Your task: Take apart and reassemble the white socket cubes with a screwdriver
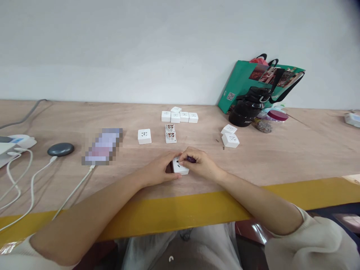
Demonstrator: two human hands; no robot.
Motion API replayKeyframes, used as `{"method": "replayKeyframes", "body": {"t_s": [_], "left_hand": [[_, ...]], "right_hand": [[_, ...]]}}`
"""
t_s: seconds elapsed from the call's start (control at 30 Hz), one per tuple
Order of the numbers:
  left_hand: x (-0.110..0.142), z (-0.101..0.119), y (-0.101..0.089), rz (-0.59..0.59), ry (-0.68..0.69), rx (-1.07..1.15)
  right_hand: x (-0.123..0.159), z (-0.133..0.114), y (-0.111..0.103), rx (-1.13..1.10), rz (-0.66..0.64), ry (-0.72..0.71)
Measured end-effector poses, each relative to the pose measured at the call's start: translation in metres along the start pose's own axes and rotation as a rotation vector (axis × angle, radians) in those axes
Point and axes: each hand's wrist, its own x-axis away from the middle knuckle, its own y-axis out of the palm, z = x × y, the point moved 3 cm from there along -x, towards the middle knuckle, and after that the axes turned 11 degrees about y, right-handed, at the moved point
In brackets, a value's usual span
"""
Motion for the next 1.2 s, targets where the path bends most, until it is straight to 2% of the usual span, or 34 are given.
{"method": "replayKeyframes", "body": {"t_s": [0.13, 0.23, 0.53, 0.63, 0.77, 0.87, 1.0, 1.2], "left_hand": [[0.000, -0.002, 0.001, 0.001, -0.011, -0.016], [0.001, -0.003, 0.001, 0.001, -0.020, -0.033], [0.001, -0.006, 0.002, 0.008, 0.003, -0.036], [0.001, -0.004, 0.001, -0.002, -0.007, -0.031], [0.002, 0.002, 0.001, -0.020, -0.017, -0.023], [0.003, 0.005, 0.002, 0.010, 0.060, -0.010], [0.003, 0.005, 0.006, 0.047, 0.164, -0.009], [0.002, 0.005, 0.007, 0.066, 0.182, -0.006]], "right_hand": [[0.002, -0.003, -0.003, 0.067, -0.060, -0.075], [0.002, -0.004, -0.007, 0.110, -0.099, -0.080], [0.003, -0.005, -0.006, 0.195, -0.076, -0.089], [0.005, -0.012, -0.016, 0.127, 0.004, -0.072], [0.004, -0.018, -0.038, -0.186, 0.278, -0.001], [0.002, -0.015, -0.041, -0.377, 0.438, 0.068], [0.000, -0.012, -0.033, -0.467, 0.485, 0.079], [0.005, -0.016, -0.026, -0.444, 0.450, -0.026]]}}
